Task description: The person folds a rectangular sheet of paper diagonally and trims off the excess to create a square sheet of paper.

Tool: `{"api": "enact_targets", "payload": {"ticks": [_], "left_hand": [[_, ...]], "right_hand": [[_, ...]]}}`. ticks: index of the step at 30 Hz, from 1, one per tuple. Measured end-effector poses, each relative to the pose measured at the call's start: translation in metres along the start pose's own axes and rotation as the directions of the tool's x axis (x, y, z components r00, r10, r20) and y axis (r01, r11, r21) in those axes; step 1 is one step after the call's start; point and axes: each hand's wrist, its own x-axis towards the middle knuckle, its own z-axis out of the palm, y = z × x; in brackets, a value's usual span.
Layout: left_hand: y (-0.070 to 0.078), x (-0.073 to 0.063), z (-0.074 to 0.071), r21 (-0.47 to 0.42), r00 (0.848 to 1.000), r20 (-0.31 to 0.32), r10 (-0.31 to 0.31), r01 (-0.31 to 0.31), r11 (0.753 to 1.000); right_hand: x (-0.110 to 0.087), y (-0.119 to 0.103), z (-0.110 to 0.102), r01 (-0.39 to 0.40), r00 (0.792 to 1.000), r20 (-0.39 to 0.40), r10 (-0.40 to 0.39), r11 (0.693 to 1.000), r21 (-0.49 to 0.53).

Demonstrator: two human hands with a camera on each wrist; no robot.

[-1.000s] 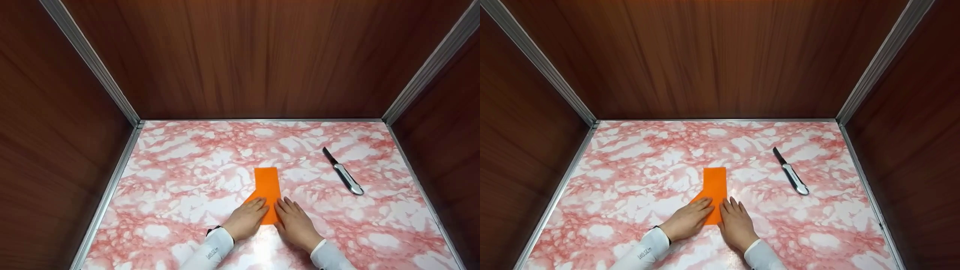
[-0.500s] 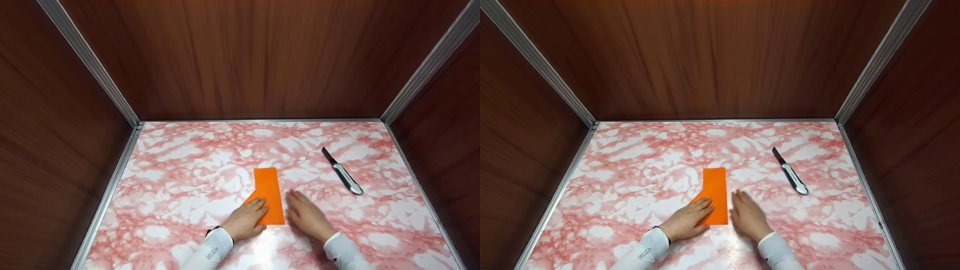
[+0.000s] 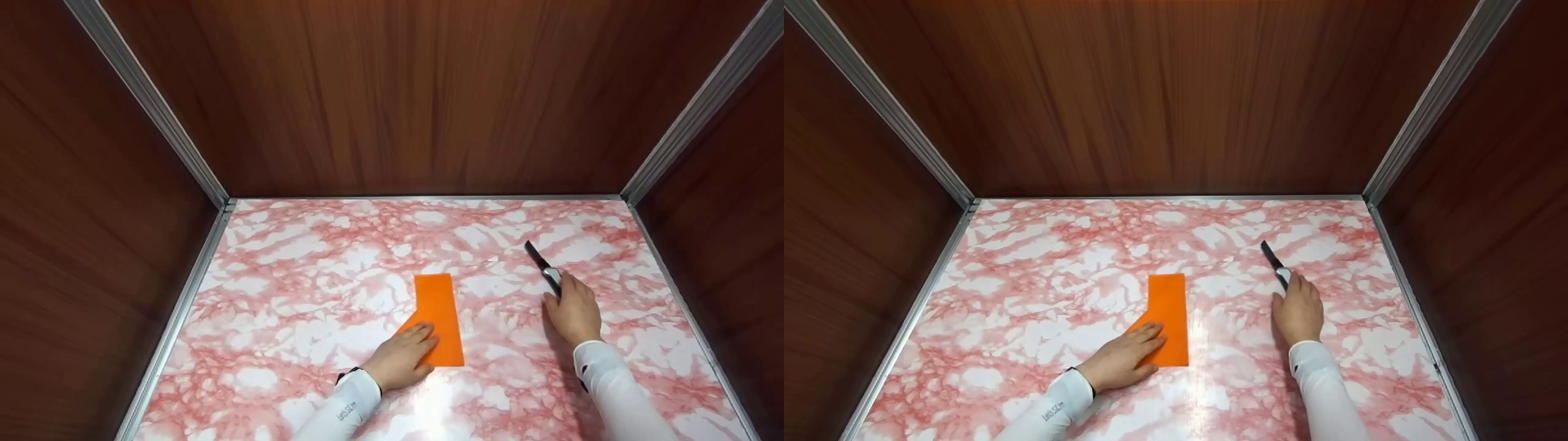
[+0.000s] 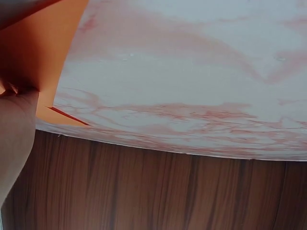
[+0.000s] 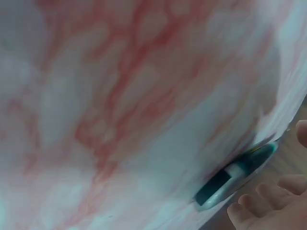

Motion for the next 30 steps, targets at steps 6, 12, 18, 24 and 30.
{"api": "enact_targets", "payload": {"ticks": [6,12,18,24,30], "left_hand": [[0.001,0.002,0.001,-0.013,1.0,0.011,-0.002,0.002,1.0],[0.001,0.003,0.001,-0.015,1.0,0.009,-0.006,0.006,1.0],[0.0,0.002,0.0,-0.032,0.999,0.019,-0.029,0.03,0.999],[0.0,0.002,-0.002,-0.041,0.999,0.024,-0.036,0.037,0.998],[-0.001,0.003,0.0,-0.016,1.0,-0.012,-0.015,0.015,1.0]], "right_hand": [[0.008,0.004,0.003,-0.105,0.994,0.006,0.105,0.993,-0.057],[0.01,0.004,0.006,-0.138,0.99,-0.004,0.138,0.988,-0.065],[0.008,0.0,0.011,-0.159,0.987,-0.002,0.159,0.987,-0.028],[-0.005,-0.006,0.013,-0.134,0.991,0.006,0.134,0.991,0.015],[-0.025,-0.018,0.02,-0.041,0.999,-0.028,0.044,0.993,0.113]]}}
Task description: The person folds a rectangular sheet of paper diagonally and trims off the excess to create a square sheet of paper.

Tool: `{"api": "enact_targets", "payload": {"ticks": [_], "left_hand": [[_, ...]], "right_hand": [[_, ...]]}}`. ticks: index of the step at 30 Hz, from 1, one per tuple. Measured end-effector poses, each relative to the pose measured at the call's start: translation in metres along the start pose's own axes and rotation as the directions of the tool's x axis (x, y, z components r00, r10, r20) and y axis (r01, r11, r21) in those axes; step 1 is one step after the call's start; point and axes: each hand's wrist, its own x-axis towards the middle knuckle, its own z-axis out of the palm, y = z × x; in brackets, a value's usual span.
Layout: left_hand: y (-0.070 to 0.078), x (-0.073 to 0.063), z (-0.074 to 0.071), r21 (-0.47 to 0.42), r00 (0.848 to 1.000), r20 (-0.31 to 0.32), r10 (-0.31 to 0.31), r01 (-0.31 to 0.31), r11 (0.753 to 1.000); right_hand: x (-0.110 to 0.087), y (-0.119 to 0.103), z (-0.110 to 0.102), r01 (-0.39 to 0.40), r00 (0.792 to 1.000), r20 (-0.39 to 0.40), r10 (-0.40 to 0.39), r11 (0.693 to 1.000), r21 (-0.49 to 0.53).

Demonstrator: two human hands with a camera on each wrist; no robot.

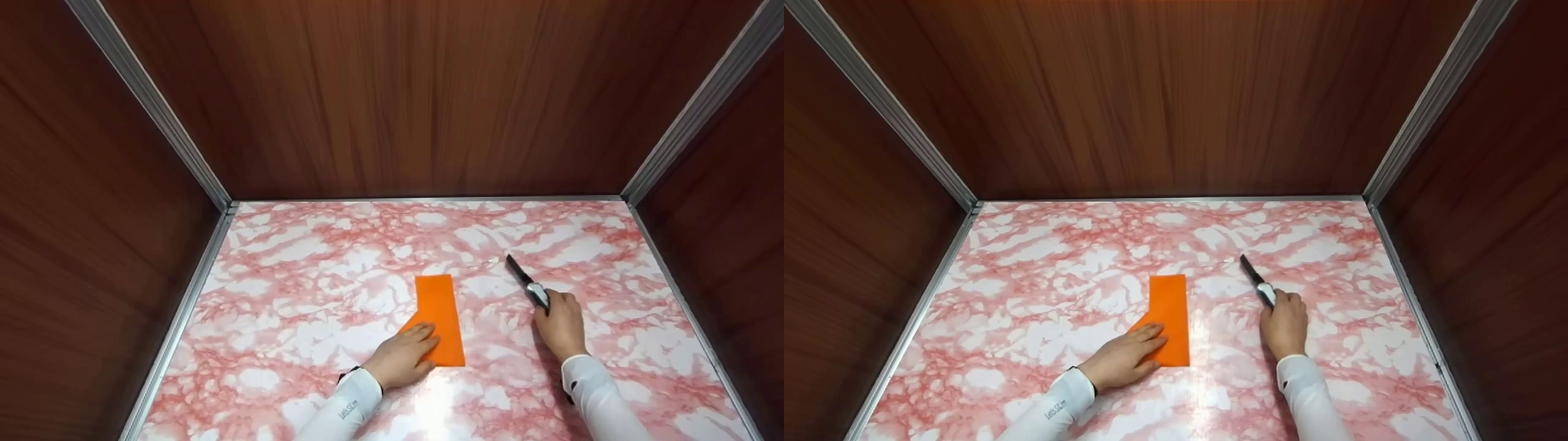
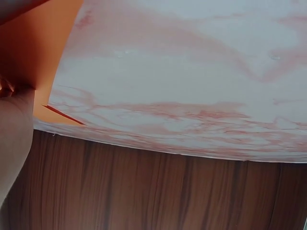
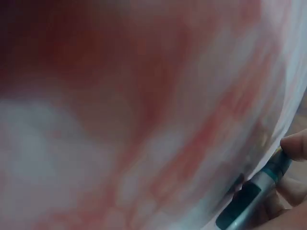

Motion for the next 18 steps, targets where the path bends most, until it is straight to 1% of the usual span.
{"api": "enact_targets", "payload": {"ticks": [2,5,9,13,16,18], "left_hand": [[0.0,0.0,0.001,0.015,1.0,-0.018,0.004,-0.004,1.0],[0.0,0.0,0.002,0.029,1.0,-0.03,0.003,-0.002,1.0],[-0.003,0.003,0.001,0.037,0.999,-0.04,-0.003,0.005,0.999],[-0.006,0.006,-0.002,0.018,0.999,-0.044,-0.022,0.023,1.0],[-0.006,0.008,-0.004,-0.001,0.998,-0.043,-0.039,0.039,0.999],[-0.005,0.011,-0.005,-0.01,0.998,-0.054,-0.045,0.045,0.999]], "right_hand": [[-0.008,-0.006,0.003,0.005,1.0,0.025,-0.006,0.999,0.033],[-0.021,-0.014,0.006,-0.022,0.995,0.095,0.015,0.997,0.069],[-0.036,-0.025,0.008,-0.056,0.984,0.176,0.037,0.993,0.102],[-0.048,-0.036,0.011,-0.012,0.981,0.194,-0.007,0.995,0.099],[-0.055,-0.042,0.012,0.063,0.98,0.185,-0.075,0.996,0.069],[-0.059,-0.046,0.011,0.108,0.976,0.184,-0.115,0.993,0.049]]}}
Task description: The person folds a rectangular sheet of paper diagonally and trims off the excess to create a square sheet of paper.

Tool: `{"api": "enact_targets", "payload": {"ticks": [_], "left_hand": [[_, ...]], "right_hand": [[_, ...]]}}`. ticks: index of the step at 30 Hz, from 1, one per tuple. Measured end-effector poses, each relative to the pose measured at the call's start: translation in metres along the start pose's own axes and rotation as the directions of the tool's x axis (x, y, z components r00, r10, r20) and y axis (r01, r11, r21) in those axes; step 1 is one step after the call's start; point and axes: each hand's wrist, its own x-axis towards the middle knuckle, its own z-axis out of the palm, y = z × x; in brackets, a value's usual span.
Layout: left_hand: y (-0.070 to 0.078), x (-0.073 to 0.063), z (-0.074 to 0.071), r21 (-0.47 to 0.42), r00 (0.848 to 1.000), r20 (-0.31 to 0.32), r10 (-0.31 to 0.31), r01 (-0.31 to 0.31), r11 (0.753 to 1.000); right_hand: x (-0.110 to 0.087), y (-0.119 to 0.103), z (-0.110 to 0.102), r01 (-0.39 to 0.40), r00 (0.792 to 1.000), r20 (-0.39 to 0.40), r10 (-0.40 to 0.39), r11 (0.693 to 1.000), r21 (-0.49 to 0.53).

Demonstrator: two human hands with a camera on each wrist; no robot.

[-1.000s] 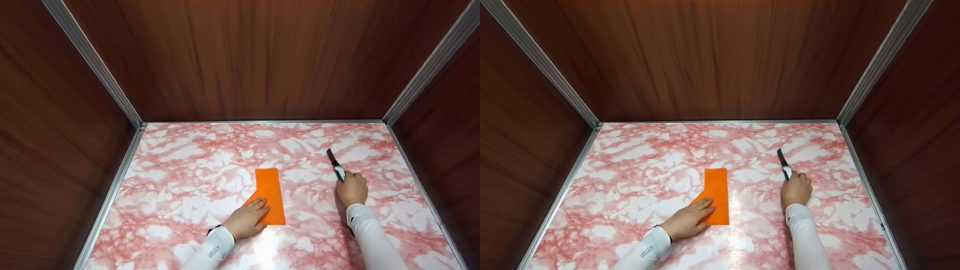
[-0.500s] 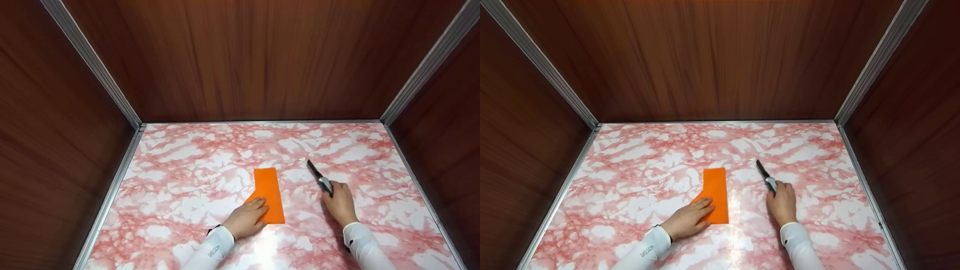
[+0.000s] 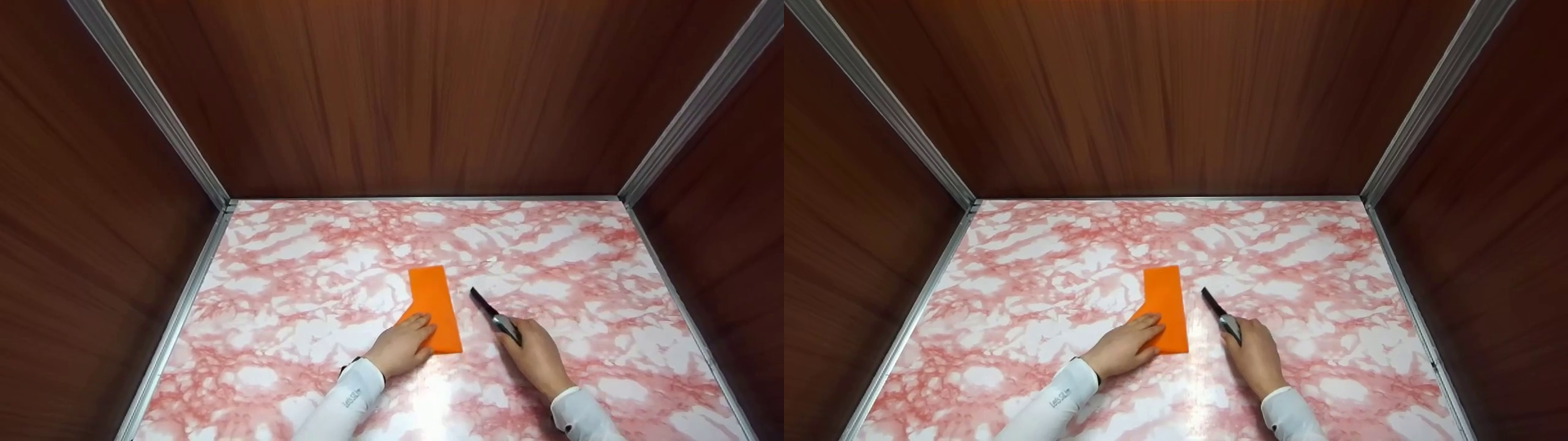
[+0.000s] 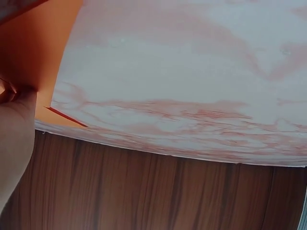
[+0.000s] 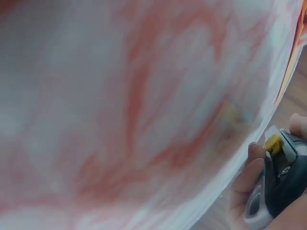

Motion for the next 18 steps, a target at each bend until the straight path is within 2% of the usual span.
{"api": "enact_targets", "payload": {"ticks": [5,11,14,18], "left_hand": [[0.0,0.003,-0.001,-0.027,0.999,-0.043,-0.005,0.004,1.0],[-0.002,0.003,-0.002,-0.04,0.995,-0.098,0.032,-0.036,0.999],[-0.002,0.003,-0.003,-0.034,0.992,-0.118,0.039,-0.043,0.998],[-0.002,0.002,-0.004,-0.046,0.991,-0.133,0.014,-0.02,0.999]], "right_hand": [[-0.01,-0.01,-0.002,0.071,0.997,0.021,-0.07,0.996,-0.051],[-0.025,-0.013,-0.011,0.133,0.988,0.084,-0.128,0.989,-0.068],[-0.033,-0.01,-0.016,0.201,0.97,0.148,-0.19,0.978,-0.061],[-0.042,-0.007,-0.016,0.293,0.938,0.216,-0.27,0.953,-0.079]]}}
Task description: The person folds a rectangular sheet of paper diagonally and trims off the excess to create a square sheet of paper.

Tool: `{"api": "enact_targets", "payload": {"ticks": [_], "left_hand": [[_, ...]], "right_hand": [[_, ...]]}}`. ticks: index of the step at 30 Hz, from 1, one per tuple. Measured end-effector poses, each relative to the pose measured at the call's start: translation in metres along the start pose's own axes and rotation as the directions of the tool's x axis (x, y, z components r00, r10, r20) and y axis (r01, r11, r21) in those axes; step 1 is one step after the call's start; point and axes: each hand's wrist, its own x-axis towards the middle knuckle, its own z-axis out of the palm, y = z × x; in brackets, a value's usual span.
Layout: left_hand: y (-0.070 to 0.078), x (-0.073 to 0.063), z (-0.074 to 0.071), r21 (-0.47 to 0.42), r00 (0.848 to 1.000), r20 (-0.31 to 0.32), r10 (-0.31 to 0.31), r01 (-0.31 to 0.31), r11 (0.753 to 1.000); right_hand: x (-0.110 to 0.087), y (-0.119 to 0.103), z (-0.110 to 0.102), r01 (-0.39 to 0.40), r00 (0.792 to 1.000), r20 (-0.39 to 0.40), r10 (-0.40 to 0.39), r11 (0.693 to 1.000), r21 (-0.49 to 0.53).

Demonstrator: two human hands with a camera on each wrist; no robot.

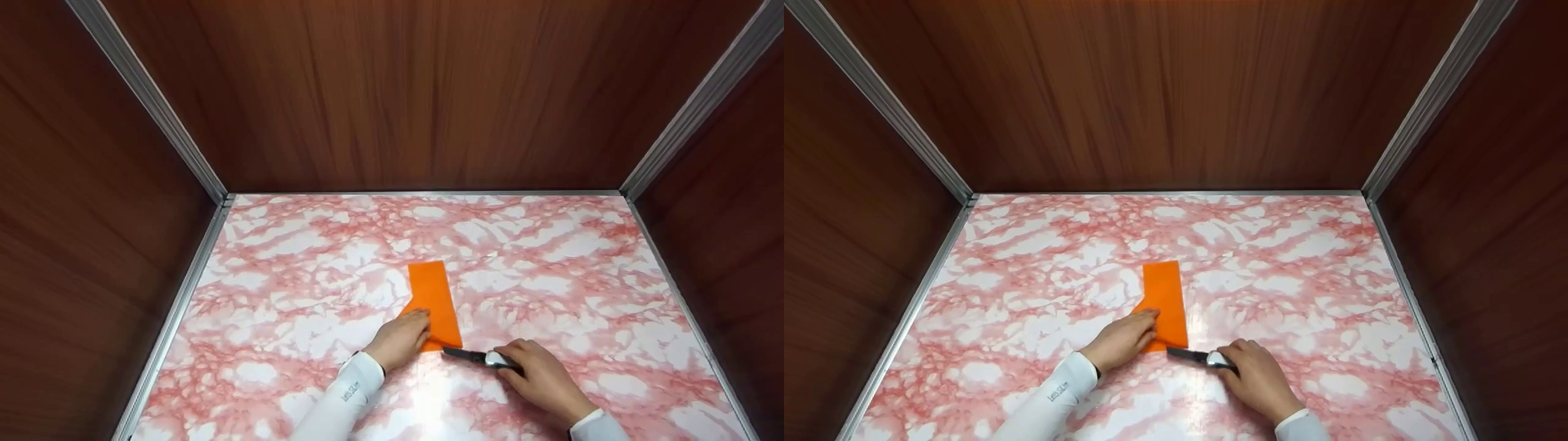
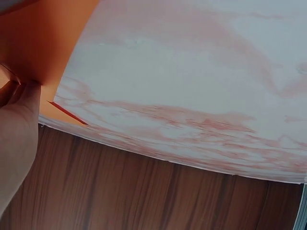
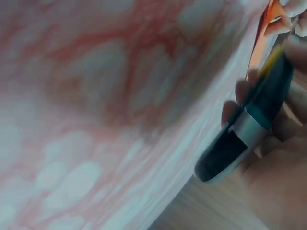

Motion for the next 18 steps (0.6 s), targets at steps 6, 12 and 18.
{"api": "enact_targets", "payload": {"ticks": [6,12,18], "left_hand": [[0.003,0.004,-0.001,-0.026,0.999,-0.011,-0.048,0.048,0.999],[0.007,0.005,0.0,-0.043,0.995,-0.009,-0.098,0.097,0.994],[0.011,0.005,0.005,-0.066,0.99,-0.063,-0.124,0.12,0.991]], "right_hand": [[0.0,-0.007,0.011,0.021,1.0,-0.001,-0.021,0.997,-0.081],[0.003,-0.014,0.02,0.011,0.999,-0.044,-0.016,0.993,-0.116],[0.003,-0.017,0.024,-0.024,0.998,-0.054,0.017,0.99,-0.136]]}}
